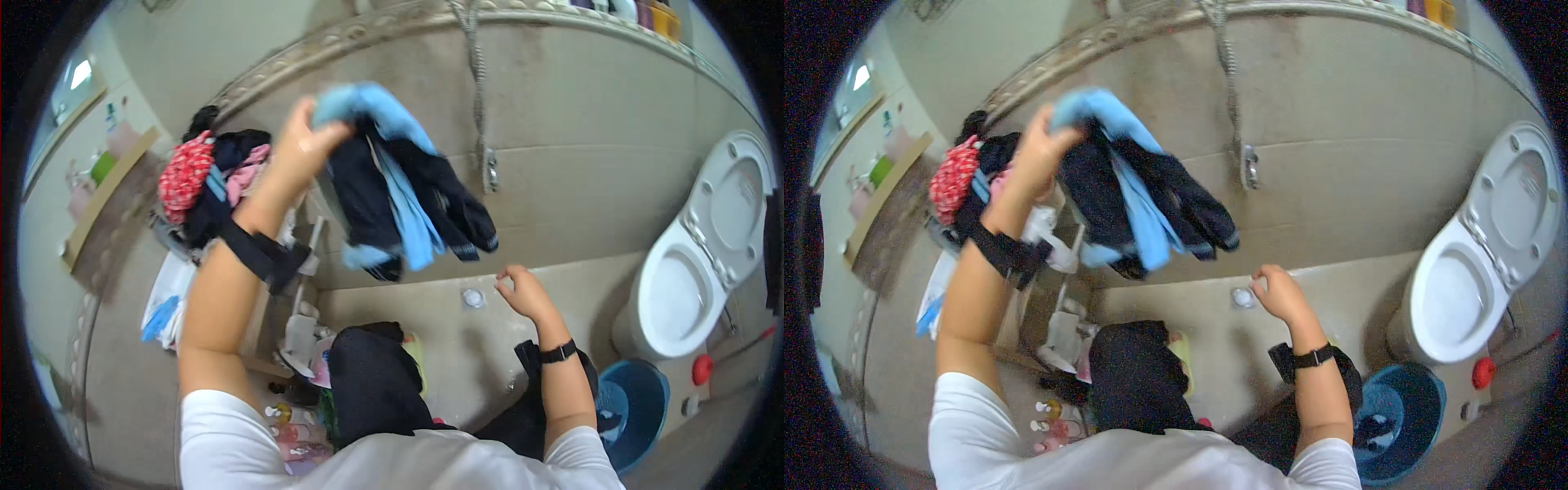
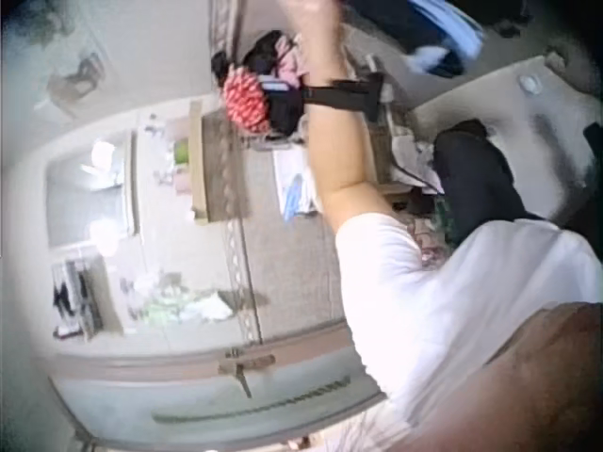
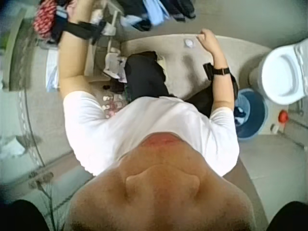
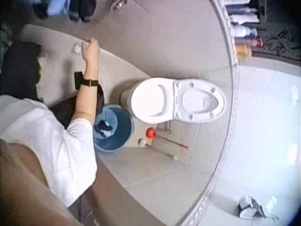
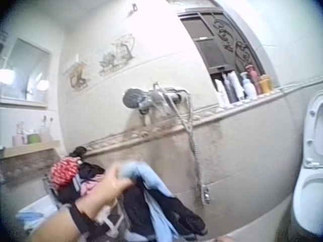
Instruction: The person washes items of clothing by hand under a running faucet, rubbing the fabric together and squeezing the water out.
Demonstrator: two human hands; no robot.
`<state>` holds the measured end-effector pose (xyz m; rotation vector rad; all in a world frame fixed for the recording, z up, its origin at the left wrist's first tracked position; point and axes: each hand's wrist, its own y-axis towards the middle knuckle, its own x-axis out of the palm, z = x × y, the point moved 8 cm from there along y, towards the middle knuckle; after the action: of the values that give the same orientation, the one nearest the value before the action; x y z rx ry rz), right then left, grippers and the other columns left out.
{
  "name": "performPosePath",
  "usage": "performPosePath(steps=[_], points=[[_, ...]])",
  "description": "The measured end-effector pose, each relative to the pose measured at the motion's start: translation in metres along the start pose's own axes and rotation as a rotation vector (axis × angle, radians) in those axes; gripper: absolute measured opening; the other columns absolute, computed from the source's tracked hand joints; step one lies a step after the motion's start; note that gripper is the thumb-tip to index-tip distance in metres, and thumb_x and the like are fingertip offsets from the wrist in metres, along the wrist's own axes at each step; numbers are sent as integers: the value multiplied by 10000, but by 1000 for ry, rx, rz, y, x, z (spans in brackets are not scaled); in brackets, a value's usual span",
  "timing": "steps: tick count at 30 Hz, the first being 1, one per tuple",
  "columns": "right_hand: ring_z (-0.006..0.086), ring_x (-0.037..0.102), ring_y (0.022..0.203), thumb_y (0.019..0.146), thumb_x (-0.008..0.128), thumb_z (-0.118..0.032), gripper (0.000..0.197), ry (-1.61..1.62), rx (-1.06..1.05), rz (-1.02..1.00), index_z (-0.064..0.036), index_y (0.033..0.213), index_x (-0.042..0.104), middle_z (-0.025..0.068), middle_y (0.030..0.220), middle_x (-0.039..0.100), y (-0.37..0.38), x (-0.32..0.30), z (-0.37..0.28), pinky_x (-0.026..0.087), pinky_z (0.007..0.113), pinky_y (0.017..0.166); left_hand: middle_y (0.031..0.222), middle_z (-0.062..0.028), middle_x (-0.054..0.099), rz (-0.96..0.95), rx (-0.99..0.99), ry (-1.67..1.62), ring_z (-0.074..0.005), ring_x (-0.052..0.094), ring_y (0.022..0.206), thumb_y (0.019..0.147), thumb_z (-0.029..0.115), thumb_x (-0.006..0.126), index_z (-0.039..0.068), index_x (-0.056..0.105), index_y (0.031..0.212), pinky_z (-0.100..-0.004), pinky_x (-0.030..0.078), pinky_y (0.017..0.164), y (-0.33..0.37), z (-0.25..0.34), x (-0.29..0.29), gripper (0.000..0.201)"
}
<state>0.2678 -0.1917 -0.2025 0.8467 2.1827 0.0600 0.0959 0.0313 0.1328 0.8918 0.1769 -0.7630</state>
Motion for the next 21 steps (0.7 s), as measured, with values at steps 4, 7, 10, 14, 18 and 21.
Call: performPosePath(steps=[4,7,10,14,18,21], points=[[359,562,945,802,600,-169,184,-10,0,132,-12,897,596,187,954,603,2,-38,-13,450,395,822,907,-69,635,-103,-555,-556,-189,604,849,732,100,620,21,592,956,-335,483,784,-84,-150,124,239],[355,563,947,808,592,-163,187,-40,52,207,-4,906,596,183,971,604,14,-67,-11,450,394,825,835,-98,660,-5,-1251,-1151,-244,633,782,764,127,612,30,625,828,-371,504,772,-154,-200,224,116],[354,561,958,826,572,-168,216,-114,12,267,-4,963,605,186,1002,601,44,-90,-26,448,393,836,857,-113,664,88,-1291,-1477,-262,631,804,802,148,578,23,630,833,-397,496,808,-174,-230,279,138],[361,559,962,848,548,-183,255,-180,-2,253,-13,1028,606,193,1022,597,105,-83,-33,445,394,846,930,-117,665,149,-1352,-1632,-279,624,861,856,216,523,13,635,885,-413,474,858,-184,-268,335,233],[337,569,982,871,543,-193,289,-284,-41,294,-1,1082,586,194,1068,593,156,-66,-22,460,371,823,1097,-129,615,213,-1273,-1786,-284,577,1028,877,282,539,11,587,1048,-417,408,964,-163,-273,366,324],[362,572,957,866,544,-217,285,-345,11,315,-18,1063,600,199,1044,599,187,-58,-14,461,404,806,1086,-134,618,288,-1332,-1789,-280,580,1027,899,306,525,6,588,1053,-407,423,948,-150,-282,378,343]])
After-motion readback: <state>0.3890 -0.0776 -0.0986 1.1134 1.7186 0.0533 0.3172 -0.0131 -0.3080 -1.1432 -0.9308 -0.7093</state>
